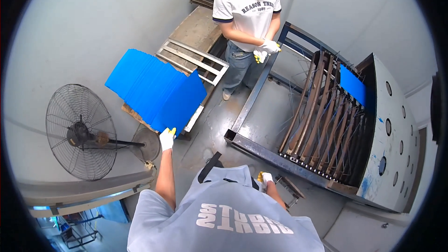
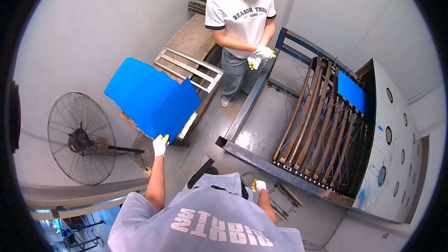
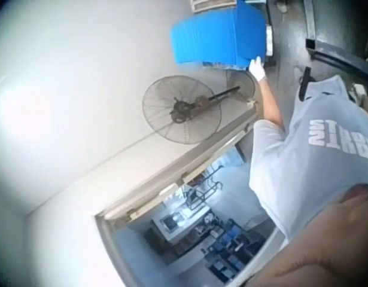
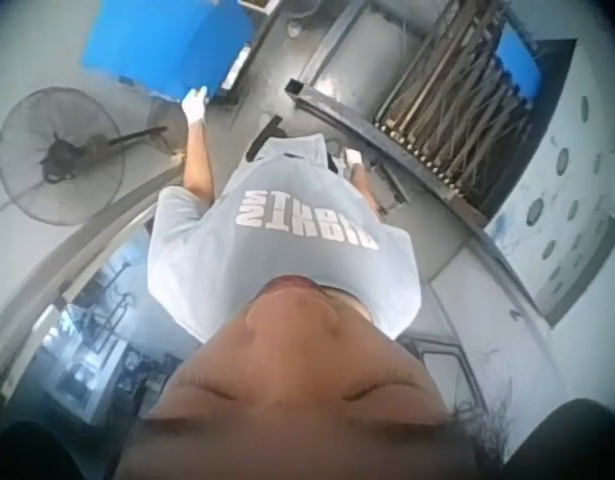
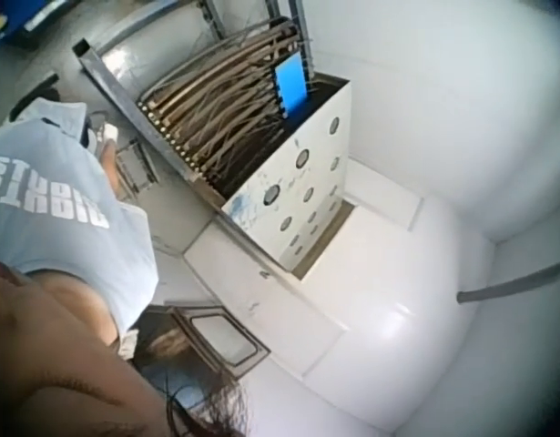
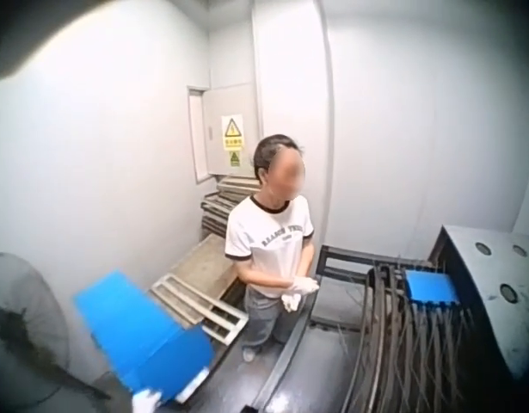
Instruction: The person loads blue metal sheets onto an industrial processing machine by hand, with the help of a coworker.
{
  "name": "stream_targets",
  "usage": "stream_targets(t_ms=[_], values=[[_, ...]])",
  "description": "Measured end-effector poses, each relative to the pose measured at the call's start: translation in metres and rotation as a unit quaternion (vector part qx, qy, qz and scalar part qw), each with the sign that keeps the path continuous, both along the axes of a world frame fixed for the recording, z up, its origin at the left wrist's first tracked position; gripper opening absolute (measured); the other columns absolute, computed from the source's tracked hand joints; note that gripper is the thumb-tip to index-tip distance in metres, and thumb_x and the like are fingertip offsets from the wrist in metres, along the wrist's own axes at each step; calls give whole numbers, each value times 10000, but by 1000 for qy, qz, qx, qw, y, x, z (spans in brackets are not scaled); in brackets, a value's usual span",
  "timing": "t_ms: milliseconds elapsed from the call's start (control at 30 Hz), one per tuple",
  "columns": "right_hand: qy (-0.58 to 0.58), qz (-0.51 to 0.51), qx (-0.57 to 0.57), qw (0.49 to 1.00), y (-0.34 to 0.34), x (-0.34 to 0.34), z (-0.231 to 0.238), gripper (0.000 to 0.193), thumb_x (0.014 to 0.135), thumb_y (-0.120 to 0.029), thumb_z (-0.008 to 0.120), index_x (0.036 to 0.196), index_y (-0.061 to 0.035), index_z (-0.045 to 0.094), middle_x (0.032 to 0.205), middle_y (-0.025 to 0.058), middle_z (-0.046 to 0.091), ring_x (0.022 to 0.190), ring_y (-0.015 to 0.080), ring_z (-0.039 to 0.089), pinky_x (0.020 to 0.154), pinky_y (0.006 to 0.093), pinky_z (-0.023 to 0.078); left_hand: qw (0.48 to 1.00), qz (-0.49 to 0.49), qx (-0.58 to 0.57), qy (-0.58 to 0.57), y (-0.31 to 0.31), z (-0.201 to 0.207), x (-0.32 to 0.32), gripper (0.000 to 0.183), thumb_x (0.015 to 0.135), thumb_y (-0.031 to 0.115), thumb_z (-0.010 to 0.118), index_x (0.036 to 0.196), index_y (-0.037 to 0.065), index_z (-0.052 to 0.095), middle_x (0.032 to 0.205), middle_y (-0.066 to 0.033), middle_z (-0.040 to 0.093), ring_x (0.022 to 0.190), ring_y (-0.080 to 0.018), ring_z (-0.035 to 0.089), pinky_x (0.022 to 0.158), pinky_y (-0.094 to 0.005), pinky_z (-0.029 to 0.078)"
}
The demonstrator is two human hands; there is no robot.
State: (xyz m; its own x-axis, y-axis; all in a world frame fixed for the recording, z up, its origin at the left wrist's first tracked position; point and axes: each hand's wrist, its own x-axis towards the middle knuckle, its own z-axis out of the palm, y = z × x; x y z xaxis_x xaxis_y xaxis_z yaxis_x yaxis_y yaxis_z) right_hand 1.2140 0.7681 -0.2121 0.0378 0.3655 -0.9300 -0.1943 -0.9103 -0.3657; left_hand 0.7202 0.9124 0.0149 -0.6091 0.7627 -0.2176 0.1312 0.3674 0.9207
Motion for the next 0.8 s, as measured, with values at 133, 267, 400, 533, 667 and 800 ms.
stream_targets(t_ms=[133,267,400,533,667,800], values=[[1,-36,-16,999,-9,-8,5,155,731,-156,384,788,-116,522,681,61,534,520,223,509,444,359,428,998,37,-40,-37,-14,-19,-17,119,681,103,547,612,32,483,550,-20,463,465,-76,443,405,-208,393],[-31,27,-42,998,-7,-28,28,186,736,-181,372,768,-91,531,698,75,539,561,199,498,502,311,403,997,51,-49,-16,-27,-33,-23,107,703,69,501,624,-2,484,547,-43,479,408,-79,459,349,-202,341],[-108,308,79,942,-16,-28,-2,198,717,-195,401,761,-64,543,707,87,543,612,206,501,528,343,387,991,25,-117,58,-25,-23,-29,147,720,141,482,657,10,503,583,-93,519,457,-158,508,392,-267,377],[-169,344,191,904,-66,23,-100,211,716,-200,404,773,-55,546,720,90,544,637,206,506,541,348,391,898,-138,-255,330,5,-51,-2,272,710,306,452,700,46,532,692,-151,537,641,-291,518,540,-370,399],[-154,323,169,918,-5,-48,0,206,720,-167,386,766,-54,552,705,98,545,626,209,518,534,330,415,818,-252,-398,331,-63,-140,-38,233,656,248,441,681,57,572,765,-155,534,706,-296,520,612,-369,413],[-59,67,73,993,0,-42,31,198,715,-170,407,791,-46,541,726,86,544,625,204,519,550,319,422,724,-496,-382,289,-128,-237,15,232,649,234,422,713,69,572,782,-137,542,705,-286,525,612,-360,406]])
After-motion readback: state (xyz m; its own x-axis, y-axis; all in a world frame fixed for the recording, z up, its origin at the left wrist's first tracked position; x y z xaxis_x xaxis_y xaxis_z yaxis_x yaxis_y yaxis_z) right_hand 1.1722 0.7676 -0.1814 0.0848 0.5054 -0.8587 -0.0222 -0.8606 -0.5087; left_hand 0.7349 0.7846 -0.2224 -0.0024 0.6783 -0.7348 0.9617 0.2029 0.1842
